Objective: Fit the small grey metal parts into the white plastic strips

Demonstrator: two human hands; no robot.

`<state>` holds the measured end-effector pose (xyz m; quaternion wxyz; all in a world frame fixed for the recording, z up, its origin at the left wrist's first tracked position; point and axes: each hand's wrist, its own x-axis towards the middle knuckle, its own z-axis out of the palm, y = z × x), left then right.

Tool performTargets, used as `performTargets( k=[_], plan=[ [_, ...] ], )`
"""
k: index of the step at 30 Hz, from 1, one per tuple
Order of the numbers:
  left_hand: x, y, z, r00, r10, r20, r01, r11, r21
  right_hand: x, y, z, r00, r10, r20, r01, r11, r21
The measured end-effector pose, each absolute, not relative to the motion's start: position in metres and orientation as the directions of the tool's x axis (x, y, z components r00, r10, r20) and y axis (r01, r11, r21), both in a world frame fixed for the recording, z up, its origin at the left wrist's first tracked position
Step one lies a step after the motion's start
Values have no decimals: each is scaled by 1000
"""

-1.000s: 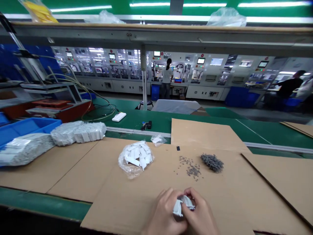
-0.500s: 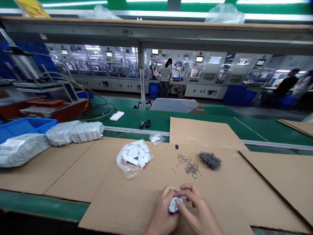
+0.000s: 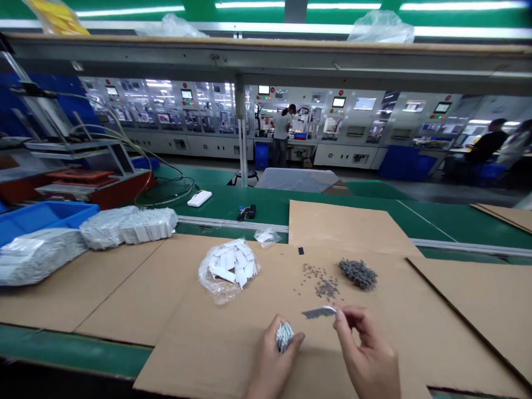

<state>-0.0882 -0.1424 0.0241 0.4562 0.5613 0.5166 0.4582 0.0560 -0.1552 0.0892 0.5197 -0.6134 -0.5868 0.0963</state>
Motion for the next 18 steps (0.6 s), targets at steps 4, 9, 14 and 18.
performTargets(
  k=[4,9,14,18],
  plan=[
    [-88,-144,23,21,987,162,111,-164,980,46,-158,69,102,846,524,706,309,-637],
    [-90,-147,13,105,986,129,-91,-120,989,35,-164,49,-128,835,534,604,493,-626],
    [-91,-151,21,341,934,104,-44,-95,995,47,-158,53,-367,833,414,542,553,-633],
    [-91,-148,38,499,857,127,-64,-110,992,49,-150,47,-494,814,305,479,548,-686]
  ],
)
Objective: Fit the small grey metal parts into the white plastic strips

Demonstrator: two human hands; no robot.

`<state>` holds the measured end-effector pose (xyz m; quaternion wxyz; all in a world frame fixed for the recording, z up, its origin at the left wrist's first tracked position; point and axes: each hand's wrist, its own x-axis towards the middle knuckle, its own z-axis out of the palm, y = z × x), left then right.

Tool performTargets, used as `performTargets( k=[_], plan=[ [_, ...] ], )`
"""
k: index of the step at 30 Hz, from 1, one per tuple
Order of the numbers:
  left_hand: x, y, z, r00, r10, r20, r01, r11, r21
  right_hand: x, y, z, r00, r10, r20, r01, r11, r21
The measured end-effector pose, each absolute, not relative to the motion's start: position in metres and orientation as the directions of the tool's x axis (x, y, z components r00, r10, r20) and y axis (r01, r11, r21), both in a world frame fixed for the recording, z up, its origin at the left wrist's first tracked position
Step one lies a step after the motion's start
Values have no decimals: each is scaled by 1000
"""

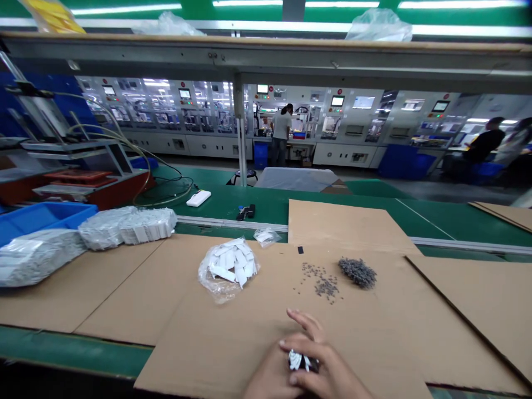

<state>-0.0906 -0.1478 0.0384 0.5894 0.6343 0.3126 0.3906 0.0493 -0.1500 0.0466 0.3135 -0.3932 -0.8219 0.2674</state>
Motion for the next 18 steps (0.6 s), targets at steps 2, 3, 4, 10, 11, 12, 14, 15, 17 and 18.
performTargets(
  k=[2,3,4,10,11,12,14,15,17,18],
  plan=[
    [-92,-144,45,568,817,101,-34,-99,994,49,-148,42,-506,806,308,447,550,-705],
    [-93,-142,48,592,802,81,-13,-91,996,49,-148,41,-511,801,311,436,554,-709],
    [-93,-141,51,600,798,64,5,-84,996,49,-148,41,-510,800,314,431,554,-712],
    [-92,-137,60,593,800,92,56,-155,986,50,-150,45,-478,818,319,429,534,-728],
    [-92,-137,59,616,784,82,73,-160,984,49,-150,43,-479,820,314,433,532,-728],
    [-91,-138,58,630,773,71,82,-157,984,49,-151,40,-476,822,313,438,530,-726],
    [-88,-139,53,614,787,60,79,-137,987,47,-152,33,-455,829,324,452,529,-719],
    [-86,-141,49,583,811,56,75,-123,990,47,-152,30,-438,833,338,459,531,-713],
    [-83,-143,41,498,866,44,78,-95,992,45,-154,24,-400,836,375,469,539,-700],
    [-82,-145,36,458,888,43,86,-92,992,44,-155,23,-380,839,390,473,538,-697]
  ],
)
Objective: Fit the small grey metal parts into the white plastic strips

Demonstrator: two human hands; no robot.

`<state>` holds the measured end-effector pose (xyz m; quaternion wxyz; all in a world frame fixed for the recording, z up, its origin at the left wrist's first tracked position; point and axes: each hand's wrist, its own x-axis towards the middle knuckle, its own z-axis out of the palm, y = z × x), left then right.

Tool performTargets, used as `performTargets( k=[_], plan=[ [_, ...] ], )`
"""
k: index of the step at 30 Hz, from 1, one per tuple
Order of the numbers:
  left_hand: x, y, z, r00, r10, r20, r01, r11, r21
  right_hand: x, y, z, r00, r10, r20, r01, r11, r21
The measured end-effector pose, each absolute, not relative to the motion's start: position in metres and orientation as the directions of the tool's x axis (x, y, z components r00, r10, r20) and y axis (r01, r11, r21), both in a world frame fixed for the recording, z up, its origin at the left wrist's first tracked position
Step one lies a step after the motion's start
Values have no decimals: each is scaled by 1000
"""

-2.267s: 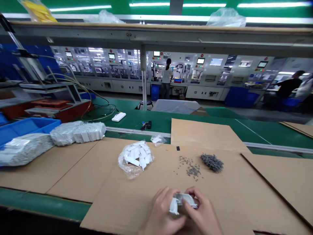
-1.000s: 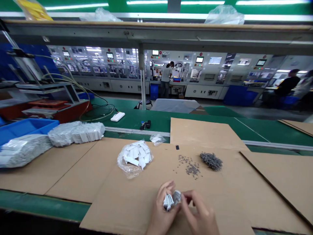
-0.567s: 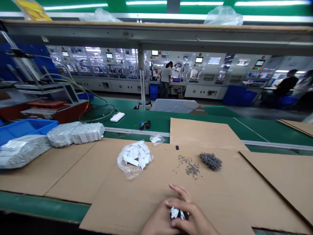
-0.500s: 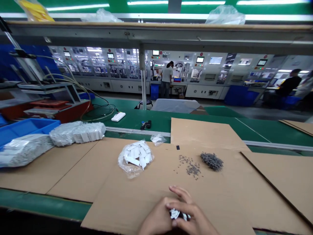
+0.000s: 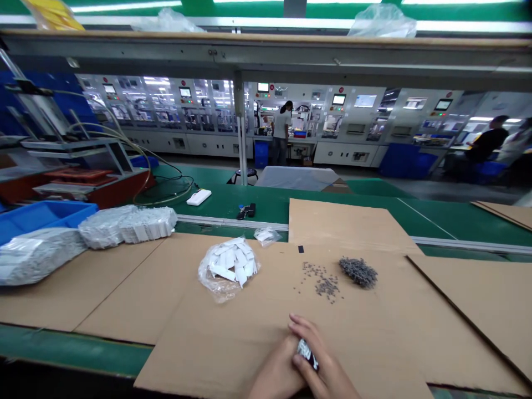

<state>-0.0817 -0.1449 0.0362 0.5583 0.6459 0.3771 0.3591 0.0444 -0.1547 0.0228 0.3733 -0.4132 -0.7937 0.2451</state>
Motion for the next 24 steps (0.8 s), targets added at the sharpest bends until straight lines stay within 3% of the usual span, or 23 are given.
performTargets(
  k=[3,8,15,20,24],
  plan=[
    [-80,-148,23,393,915,92,123,-152,981,43,-157,23,-329,846,418,452,530,-717],
    [-82,-147,23,428,900,83,218,-192,957,44,-157,27,-354,848,396,360,514,-779],
    [-95,-136,44,671,740,46,100,-151,983,48,-156,20,-455,806,378,305,540,-784],
    [-95,-132,36,709,705,7,181,-192,965,55,-157,30,-484,819,309,385,516,-765],
    [-89,-134,36,728,685,17,209,-245,947,57,-154,35,-555,768,320,428,594,-681]
  ],
)
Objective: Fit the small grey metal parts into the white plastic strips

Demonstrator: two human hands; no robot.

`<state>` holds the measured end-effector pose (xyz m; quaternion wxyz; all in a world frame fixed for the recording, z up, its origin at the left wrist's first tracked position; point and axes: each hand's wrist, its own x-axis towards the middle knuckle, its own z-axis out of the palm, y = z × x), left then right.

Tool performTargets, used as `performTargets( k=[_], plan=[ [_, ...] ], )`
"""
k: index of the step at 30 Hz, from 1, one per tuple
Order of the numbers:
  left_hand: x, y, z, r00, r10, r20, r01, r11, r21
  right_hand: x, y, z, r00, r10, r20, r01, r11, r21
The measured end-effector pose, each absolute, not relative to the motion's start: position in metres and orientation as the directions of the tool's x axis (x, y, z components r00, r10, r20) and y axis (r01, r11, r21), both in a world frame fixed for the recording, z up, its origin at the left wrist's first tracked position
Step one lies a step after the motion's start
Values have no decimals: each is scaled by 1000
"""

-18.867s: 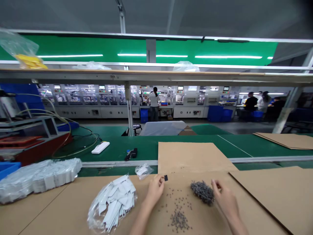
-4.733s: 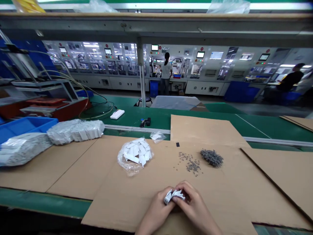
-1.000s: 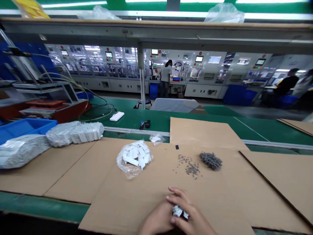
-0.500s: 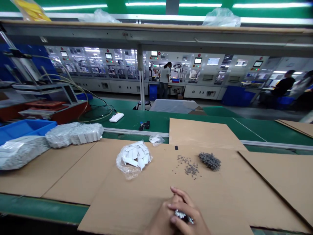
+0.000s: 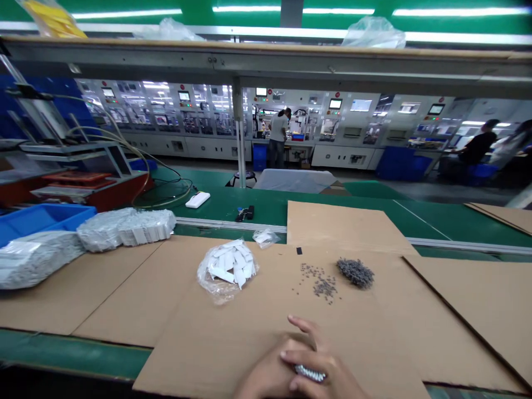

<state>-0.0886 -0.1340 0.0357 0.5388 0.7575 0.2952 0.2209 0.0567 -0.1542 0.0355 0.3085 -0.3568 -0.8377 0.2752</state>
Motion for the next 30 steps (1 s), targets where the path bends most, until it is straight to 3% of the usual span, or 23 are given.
performTargets(
  k=[4,7,10,12,16,19,20,22,25,27,30],
  plan=[
    [-85,-139,47,689,725,-15,162,-134,978,55,-150,38,-608,721,334,400,641,-656],
    [-85,-146,50,631,776,-17,116,-73,991,53,-150,46,-601,743,294,362,582,-728],
    [-87,-151,42,566,824,-28,63,-9,998,50,-153,59,-525,824,211,211,367,-906],
    [-90,-151,34,550,835,-36,-78,95,992,47,-156,67,-513,846,144,47,195,-980],
    [-91,-146,20,552,833,-28,-276,215,937,37,-157,71,-556,825,107,-303,-82,-949],
    [-83,-148,19,595,802,-47,-487,406,773,34,-142,64,-574,816,70,-397,-203,-895],
    [-80,-149,21,618,785,-49,-527,460,714,34,-132,61,-561,826,55,-374,-194,-907],
    [-75,-147,27,637,768,-69,-547,513,662,39,-109,51,-350,935,51,-265,-46,-963],
    [-79,-125,41,477,853,-210,-549,476,687,50,-75,31,-27,984,176,243,178,-954],
    [-88,-98,46,307,920,-243,-483,371,793,54,-62,15,-38,963,266,516,247,-820],
    [-99,-60,40,95,965,-244,-418,261,870,54,-58,-3,-103,932,347,688,318,-652]
  ],
)
